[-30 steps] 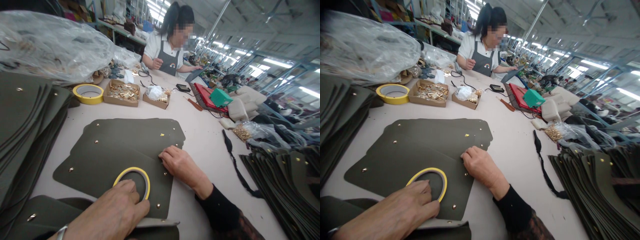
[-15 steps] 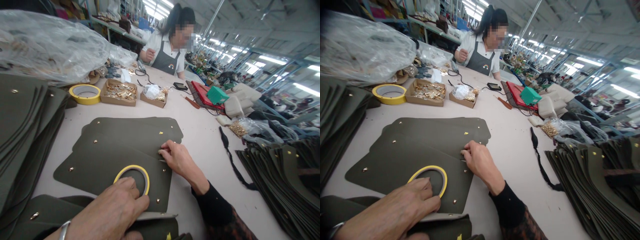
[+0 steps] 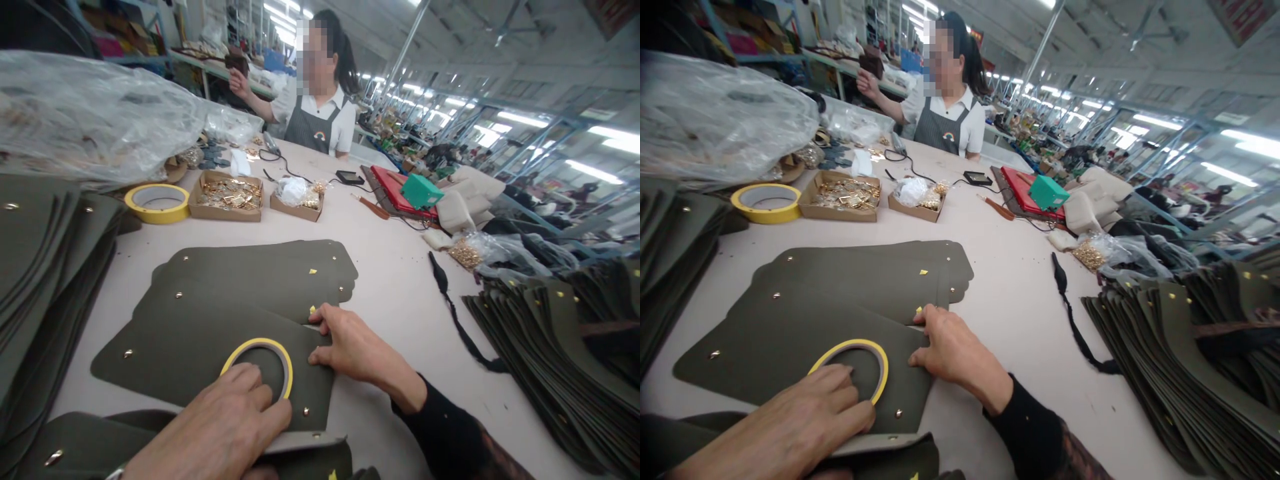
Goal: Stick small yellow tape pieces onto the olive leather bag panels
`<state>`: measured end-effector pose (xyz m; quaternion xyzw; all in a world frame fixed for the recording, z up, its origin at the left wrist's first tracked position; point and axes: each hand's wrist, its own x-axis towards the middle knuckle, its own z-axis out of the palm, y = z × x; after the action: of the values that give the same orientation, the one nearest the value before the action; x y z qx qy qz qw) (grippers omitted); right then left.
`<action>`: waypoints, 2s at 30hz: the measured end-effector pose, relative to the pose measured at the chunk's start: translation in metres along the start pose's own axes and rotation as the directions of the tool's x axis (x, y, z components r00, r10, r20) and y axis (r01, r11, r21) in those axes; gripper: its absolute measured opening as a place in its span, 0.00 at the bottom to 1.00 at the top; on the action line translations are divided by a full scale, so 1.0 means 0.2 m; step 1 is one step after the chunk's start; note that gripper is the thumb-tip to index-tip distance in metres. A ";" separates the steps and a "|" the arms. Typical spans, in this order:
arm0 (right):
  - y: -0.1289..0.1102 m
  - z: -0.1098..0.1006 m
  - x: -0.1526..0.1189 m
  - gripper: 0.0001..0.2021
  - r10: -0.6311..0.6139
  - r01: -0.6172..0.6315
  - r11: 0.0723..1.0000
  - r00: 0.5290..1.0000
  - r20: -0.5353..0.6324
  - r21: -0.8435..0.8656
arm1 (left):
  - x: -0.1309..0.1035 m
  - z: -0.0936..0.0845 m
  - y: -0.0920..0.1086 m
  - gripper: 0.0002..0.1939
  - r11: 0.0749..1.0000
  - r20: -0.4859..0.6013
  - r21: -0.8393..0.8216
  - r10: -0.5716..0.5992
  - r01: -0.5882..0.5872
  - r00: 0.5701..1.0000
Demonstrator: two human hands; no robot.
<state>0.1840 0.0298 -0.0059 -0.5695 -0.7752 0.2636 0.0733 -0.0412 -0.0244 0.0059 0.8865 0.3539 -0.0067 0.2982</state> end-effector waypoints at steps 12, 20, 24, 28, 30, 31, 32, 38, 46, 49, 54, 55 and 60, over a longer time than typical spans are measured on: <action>0.10 -0.06 0.23 0.11 -0.271 0.293 0.956 0.854 -0.445 -0.021 | 0.02 -0.05 -0.06 0.13 0.998 -0.510 0.038 0.062 -0.049 0.858; -0.05 -0.06 -0.04 0.09 -0.164 0.310 0.822 0.932 -0.322 0.478 | 0.10 -0.15 0.02 0.15 0.972 -0.542 -0.232 -0.103 -0.031 0.834; -0.06 -0.06 -0.08 0.10 -0.228 0.409 0.807 0.881 -0.415 0.426 | 0.17 -0.15 0.04 0.26 0.985 -0.542 -0.172 -0.089 -0.007 0.836; -0.05 -0.05 -0.08 0.10 -0.276 0.453 0.828 0.843 -0.462 0.331 | 0.20 -0.13 0.03 0.25 0.998 -0.568 -0.048 -0.056 0.035 0.821; -0.05 -0.04 -0.08 0.09 -0.305 0.477 0.833 0.818 -0.488 0.279 | 0.21 -0.11 0.03 0.23 0.999 -0.569 -0.009 -0.047 0.051 0.821; -0.05 -0.04 -0.07 0.08 -0.319 0.487 0.837 0.806 -0.499 0.251 | 0.21 -0.11 0.02 0.23 0.998 -0.570 0.008 -0.041 0.055 0.821; -0.05 -0.03 -0.07 0.08 -0.333 0.494 0.841 0.796 -0.506 0.223 | 0.21 -0.10 0.02 0.22 0.998 -0.573 0.030 -0.029 0.057 0.819; -0.04 0.02 -0.05 0.08 -0.406 0.506 0.862 0.726 -0.555 0.031 | 0.23 -0.08 0.01 0.17 0.965 -0.611 0.244 0.073 0.100 0.788; -0.07 0.04 -0.06 0.08 -0.356 0.434 0.900 0.686 -0.635 -0.036 | 0.24 -0.09 0.04 0.11 0.928 -0.551 0.299 -0.025 0.224 0.834; -0.10 0.02 -0.06 0.06 -0.067 0.306 0.896 0.810 -0.583 0.322 | 0.26 -0.09 0.04 0.11 0.937 -0.582 0.293 0.017 0.191 0.813; -0.14 0.03 -0.04 0.03 0.258 0.069 0.619 0.923 -0.285 0.782 | 0.29 -0.09 0.03 0.11 0.945 -0.666 0.318 0.162 0.081 0.728; -0.13 0.04 -0.03 0.03 0.280 0.052 0.603 0.921 -0.272 0.796 | 0.29 -0.08 0.03 0.11 0.943 -0.683 0.330 0.201 0.051 0.702; 0.00 0.00 0.01 0.07 0.445 -0.066 0.527 0.871 -0.210 0.847 | 0.24 -0.08 0.06 0.07 0.943 -0.712 0.327 0.290 -0.064 0.639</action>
<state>0.1839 0.0314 -0.0073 -0.6204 -0.4360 0.4765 0.4449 0.0001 0.0072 0.0143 0.8720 0.3511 0.3411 0.0000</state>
